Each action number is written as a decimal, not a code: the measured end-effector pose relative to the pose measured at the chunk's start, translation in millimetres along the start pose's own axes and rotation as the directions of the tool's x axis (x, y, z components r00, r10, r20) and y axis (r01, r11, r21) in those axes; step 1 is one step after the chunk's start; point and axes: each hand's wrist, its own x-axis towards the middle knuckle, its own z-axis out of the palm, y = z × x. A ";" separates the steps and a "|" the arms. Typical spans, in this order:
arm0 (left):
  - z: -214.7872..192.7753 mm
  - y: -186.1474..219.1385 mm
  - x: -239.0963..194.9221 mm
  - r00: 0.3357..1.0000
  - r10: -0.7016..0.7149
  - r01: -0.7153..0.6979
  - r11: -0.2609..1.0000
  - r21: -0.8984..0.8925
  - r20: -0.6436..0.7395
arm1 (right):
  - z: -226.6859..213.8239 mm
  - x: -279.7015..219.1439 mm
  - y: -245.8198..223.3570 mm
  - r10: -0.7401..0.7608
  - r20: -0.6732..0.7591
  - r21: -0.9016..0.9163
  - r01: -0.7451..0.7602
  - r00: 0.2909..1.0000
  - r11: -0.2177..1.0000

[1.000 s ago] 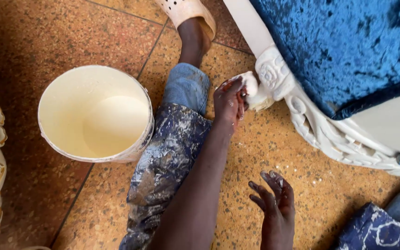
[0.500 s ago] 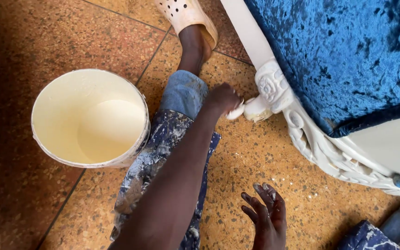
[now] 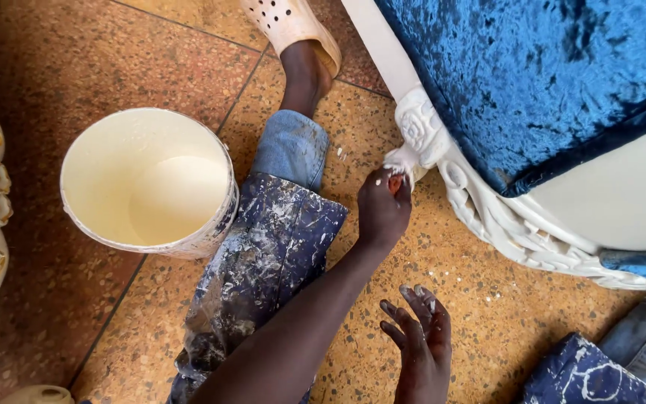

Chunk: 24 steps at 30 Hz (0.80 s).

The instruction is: Applying white paint to the ornate wooden frame of a chair using a small cloth

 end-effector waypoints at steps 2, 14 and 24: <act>-1.3 -3.6 -0.9 0.983 -0.178 0.162 0.955 0.249 0.046 | -5.5 4.3 5.8 0.010 0.028 0.055 -0.011 1.000 0.998; 4.3 3.5 -17.4 0.821 0.266 -0.548 0.615 0.567 0.505 | -71.5 1.0 15.0 -0.043 0.042 0.160 0.036 0.998 0.986; 33.4 -37.2 -8.5 0.656 0.452 -0.648 -0.075 0.758 0.605 | -102.3 -33.2 -25.9 0.067 0.069 0.205 -0.079 0.995 0.976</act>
